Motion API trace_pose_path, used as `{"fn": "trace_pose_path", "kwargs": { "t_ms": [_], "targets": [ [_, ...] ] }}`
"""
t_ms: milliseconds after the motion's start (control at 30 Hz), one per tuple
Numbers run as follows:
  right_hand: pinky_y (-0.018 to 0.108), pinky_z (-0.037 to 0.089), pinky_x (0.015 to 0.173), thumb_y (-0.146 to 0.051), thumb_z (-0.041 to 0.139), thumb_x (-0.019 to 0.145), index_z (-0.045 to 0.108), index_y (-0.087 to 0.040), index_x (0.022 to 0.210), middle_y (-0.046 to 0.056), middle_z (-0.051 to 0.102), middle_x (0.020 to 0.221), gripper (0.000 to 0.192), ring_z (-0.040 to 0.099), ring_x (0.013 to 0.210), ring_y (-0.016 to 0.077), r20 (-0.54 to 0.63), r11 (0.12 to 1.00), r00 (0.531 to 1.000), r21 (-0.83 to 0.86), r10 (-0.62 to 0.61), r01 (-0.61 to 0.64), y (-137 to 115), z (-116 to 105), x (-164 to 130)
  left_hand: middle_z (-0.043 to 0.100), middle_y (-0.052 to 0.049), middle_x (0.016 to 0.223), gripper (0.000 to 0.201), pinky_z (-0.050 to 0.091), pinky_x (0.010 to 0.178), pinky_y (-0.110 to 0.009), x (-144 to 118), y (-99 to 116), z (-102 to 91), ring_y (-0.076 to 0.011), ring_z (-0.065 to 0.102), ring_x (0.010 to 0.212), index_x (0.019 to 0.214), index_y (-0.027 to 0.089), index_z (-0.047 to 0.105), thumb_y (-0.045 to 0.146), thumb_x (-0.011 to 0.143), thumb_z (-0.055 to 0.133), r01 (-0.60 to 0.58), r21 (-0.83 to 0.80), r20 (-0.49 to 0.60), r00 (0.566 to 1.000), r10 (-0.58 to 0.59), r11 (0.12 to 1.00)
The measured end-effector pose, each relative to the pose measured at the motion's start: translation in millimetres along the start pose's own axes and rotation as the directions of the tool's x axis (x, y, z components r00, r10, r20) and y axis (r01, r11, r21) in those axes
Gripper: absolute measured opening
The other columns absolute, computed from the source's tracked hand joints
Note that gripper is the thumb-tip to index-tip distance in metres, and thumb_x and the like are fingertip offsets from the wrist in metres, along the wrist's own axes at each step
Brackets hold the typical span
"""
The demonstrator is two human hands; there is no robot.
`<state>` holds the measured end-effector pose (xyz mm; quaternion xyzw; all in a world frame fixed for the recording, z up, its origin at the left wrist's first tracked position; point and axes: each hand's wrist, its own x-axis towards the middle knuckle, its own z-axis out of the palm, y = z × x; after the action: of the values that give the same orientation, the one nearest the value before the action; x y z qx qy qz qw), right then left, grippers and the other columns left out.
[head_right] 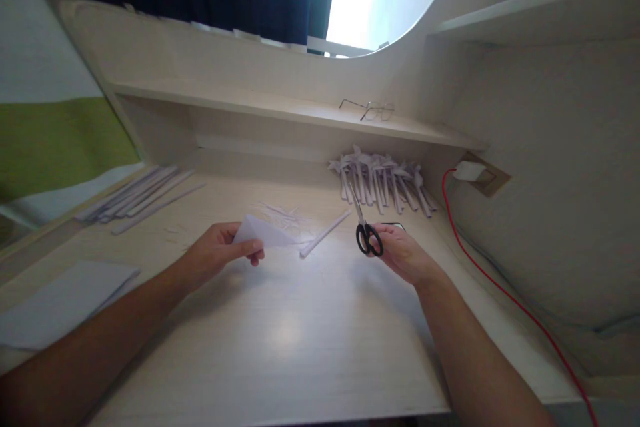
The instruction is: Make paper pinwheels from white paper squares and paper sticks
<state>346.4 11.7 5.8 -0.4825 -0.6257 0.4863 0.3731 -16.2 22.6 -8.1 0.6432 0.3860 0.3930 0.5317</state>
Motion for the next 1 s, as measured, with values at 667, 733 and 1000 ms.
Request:
{"fn": "trace_pose_path", "kwargs": {
  "t_ms": [667,733,1000],
  "targets": [
    [0.030,0.048,0.069,-0.041,0.085,0.071,0.072,-0.018,0.084,0.002,0.062,0.080,0.030,0.055,0.072,0.0158,-0.021,0.975,1.000,0.221,0.004,0.001,-2.5,61.9,3.9,0.071,-0.004,0.062,0.030,0.048,0.068,-0.026,-5.7,6.8,-12.6,-0.0176,0.063,0.062,0.057,0.019,0.071,0.040,0.078,0.073,-0.020,0.160,0.015,1.000,0.018,0.987],
    [0.031,0.048,0.077,-0.039,0.084,0.071,0.076,-0.019,0.081,0.003,0.063,0.089,0.023,0.056,0.081,0.0171,-0.051,0.993,0.996,0.095,-0.068,0.072,-10.1,69.7,1.0,0.071,-0.003,0.064,0.030,0.047,0.069,-0.026,-7.6,8.2,-10.4,-0.0173,0.063,0.064,0.057,0.019,0.070,0.040,0.078,0.073,-0.034,0.162,0.024,0.999,0.030,0.986],
    [0.036,0.050,0.085,-0.041,0.079,0.079,0.081,-0.022,0.084,0.006,0.071,0.101,0.020,0.064,0.093,0.0215,-0.146,0.988,0.978,0.000,-0.150,0.151,-33.0,113.0,-6.1,0.069,-0.002,0.060,0.031,0.044,0.066,-0.026,-18.8,14.1,9.9,-0.0159,0.059,0.059,0.054,0.019,0.068,0.040,0.076,0.072,-0.004,0.116,0.010,1.000,0.002,0.993]
  ]
}}
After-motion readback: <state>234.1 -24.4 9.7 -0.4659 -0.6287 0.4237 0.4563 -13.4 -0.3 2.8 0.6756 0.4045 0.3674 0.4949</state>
